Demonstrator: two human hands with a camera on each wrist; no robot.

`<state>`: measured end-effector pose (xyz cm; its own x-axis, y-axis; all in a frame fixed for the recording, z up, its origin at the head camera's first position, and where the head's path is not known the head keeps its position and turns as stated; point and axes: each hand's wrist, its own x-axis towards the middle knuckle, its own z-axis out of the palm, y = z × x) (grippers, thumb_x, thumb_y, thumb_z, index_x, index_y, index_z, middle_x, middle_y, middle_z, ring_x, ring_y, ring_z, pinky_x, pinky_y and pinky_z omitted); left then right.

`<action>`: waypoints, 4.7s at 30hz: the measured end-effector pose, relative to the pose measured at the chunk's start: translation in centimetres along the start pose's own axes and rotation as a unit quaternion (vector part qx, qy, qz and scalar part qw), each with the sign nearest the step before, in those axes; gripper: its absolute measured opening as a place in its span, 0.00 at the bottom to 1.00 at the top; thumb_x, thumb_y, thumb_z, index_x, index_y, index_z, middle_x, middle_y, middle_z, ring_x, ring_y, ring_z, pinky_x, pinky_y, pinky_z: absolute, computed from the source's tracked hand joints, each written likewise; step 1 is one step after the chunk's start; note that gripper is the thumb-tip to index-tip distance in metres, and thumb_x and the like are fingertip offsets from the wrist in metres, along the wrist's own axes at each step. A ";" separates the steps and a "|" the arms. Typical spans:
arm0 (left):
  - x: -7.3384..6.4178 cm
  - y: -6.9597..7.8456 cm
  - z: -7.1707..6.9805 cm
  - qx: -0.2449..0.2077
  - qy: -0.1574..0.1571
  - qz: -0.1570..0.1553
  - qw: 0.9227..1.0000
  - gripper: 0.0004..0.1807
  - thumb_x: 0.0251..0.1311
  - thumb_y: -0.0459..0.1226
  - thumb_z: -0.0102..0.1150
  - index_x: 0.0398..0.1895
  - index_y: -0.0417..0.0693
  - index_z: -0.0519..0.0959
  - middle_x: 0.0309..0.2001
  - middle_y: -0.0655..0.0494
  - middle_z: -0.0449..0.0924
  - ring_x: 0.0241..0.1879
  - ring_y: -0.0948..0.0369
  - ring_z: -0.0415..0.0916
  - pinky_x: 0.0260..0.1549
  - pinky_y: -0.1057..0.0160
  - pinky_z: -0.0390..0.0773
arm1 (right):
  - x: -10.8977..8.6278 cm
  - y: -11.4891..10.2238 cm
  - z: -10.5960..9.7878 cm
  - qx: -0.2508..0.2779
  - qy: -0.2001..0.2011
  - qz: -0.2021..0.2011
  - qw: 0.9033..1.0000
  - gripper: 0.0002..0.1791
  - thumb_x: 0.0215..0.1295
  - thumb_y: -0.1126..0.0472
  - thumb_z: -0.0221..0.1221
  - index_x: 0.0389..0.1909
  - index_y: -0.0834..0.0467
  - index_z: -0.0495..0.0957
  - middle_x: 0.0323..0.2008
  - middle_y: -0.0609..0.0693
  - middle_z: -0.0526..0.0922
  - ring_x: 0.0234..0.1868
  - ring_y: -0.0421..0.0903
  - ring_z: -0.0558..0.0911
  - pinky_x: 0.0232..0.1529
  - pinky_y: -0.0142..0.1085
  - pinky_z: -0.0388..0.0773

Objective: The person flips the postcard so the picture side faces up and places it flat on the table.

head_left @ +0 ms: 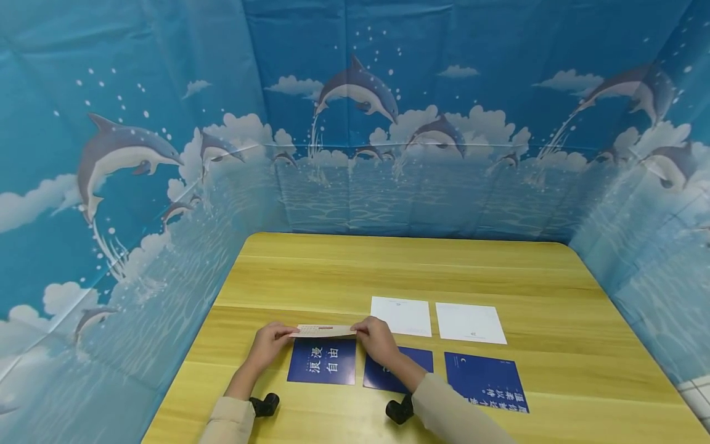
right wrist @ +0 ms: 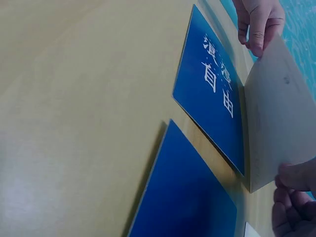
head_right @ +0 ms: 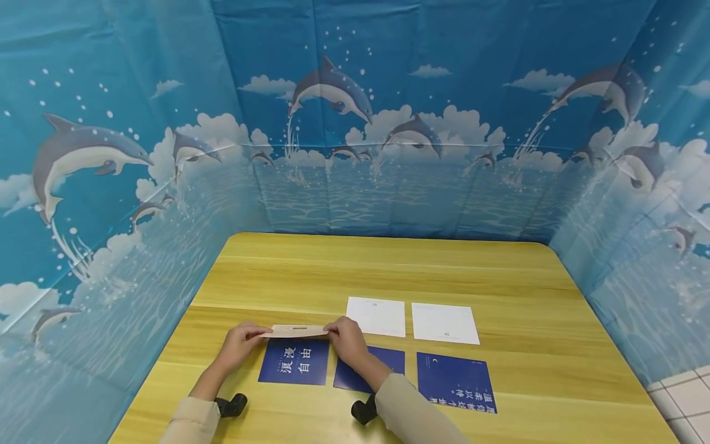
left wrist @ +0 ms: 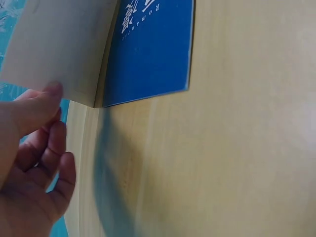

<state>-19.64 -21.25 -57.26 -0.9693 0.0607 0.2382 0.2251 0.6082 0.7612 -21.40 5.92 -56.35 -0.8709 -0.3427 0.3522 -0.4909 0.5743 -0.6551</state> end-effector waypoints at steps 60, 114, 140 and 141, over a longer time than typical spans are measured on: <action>5.4 0.7 2.5 -0.012 -0.051 -0.099 0.994 0.16 0.56 0.26 0.46 0.45 0.28 0.78 0.46 0.37 0.77 0.11 0.65 0.50 0.12 0.68 0.55 | 4.5 1.2 0.8 -0.009 -0.082 0.132 0.988 0.08 0.56 0.70 0.58 0.20 0.66 0.80 0.14 0.49 0.72 0.13 0.38 0.61 0.16 0.29 0.58; 4.6 1.7 2.9 0.117 -0.019 -0.102 0.988 0.15 0.52 0.30 0.58 0.44 0.36 0.81 0.42 0.46 0.78 0.46 0.47 0.72 0.42 0.46 0.64 | 4.2 1.0 1.5 -0.120 -0.051 0.072 0.989 0.27 0.51 0.69 0.63 0.07 0.55 0.55 0.12 0.45 0.51 0.19 0.42 0.55 0.23 0.32 0.56; 4.8 8.2 7.9 -0.071 -0.027 -0.075 0.994 0.19 0.56 0.27 0.48 0.51 0.26 0.73 0.42 0.40 0.79 0.44 0.48 0.73 0.40 0.54 0.73 | 0.5 4.7 -6.9 -0.049 0.047 0.203 0.977 0.18 0.52 0.67 0.62 0.44 0.72 0.78 0.31 0.57 0.81 0.33 0.52 0.79 0.35 0.45 0.76; 4.9 8.4 8.1 -0.071 -0.032 -0.072 0.994 0.19 0.56 0.27 0.48 0.51 0.26 0.73 0.43 0.40 0.79 0.44 0.48 0.74 0.40 0.54 0.74 | 0.3 4.8 -7.2 -0.051 0.048 0.206 0.976 0.18 0.53 0.67 0.62 0.44 0.72 0.78 0.31 0.57 0.81 0.34 0.52 0.79 0.36 0.45 0.76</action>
<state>-23.26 -9.37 -54.58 -0.9958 0.0333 0.0850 0.0903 0.4964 0.8634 -24.22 13.93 -54.58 -0.9907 0.0016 0.1360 -0.0930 0.7220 -0.6856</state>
